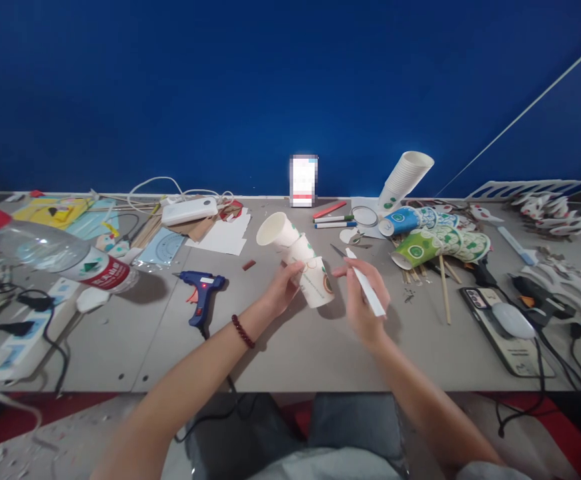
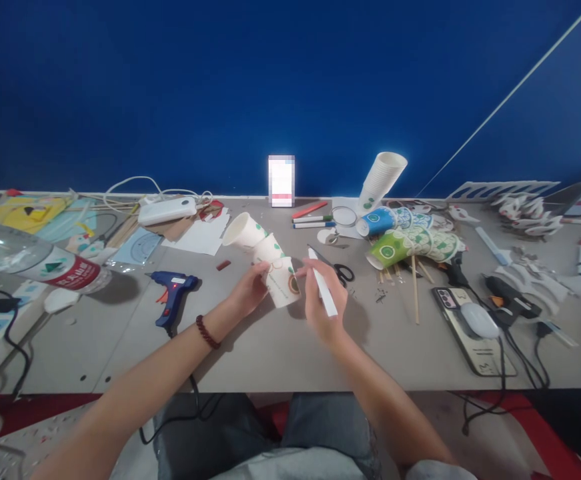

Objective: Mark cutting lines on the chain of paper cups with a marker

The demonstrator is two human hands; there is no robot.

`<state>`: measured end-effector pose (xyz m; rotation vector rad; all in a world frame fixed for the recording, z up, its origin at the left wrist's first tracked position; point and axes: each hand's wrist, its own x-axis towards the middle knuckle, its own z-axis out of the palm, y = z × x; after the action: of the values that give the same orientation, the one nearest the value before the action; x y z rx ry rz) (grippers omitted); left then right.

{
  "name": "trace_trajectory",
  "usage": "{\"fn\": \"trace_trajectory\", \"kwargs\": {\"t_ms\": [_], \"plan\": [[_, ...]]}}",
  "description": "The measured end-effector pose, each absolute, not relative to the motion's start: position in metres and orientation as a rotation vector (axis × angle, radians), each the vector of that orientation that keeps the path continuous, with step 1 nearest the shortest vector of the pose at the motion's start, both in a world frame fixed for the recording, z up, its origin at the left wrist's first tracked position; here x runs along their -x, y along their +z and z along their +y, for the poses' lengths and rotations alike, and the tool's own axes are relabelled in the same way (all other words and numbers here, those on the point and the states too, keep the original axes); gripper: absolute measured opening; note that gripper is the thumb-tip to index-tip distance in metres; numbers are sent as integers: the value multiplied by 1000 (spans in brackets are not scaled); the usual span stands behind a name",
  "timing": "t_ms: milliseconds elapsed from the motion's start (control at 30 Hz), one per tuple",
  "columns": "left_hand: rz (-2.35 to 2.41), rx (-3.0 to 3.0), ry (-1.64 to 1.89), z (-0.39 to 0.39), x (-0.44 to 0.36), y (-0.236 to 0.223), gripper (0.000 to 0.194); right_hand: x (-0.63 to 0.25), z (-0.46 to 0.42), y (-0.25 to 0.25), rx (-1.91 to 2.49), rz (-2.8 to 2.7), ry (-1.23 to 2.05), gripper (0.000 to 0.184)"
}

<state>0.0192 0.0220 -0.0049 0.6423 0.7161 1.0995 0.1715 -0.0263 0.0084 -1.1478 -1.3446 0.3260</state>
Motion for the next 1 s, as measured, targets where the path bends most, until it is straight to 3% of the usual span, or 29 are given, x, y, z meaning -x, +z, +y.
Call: {"fn": "trace_trajectory", "kwargs": {"t_ms": [233, 467, 800, 1000], "plan": [[691, -626, 1243, 22, -22, -4, 37, -168, -19, 1, 1212, -1356, 523, 29], [679, -641, 1215, 18, -24, -2, 51, -170, -16, -4, 1191, -1288, 647, 30], [695, -639, 1200, 16, -26, -8, 58, -169, -23, 10, 1262, -1464, 359, 13], [703, -682, 1228, 18, -26, -9, 40, -169, -22, 10, 1272, -1438, 264, 9]]}}
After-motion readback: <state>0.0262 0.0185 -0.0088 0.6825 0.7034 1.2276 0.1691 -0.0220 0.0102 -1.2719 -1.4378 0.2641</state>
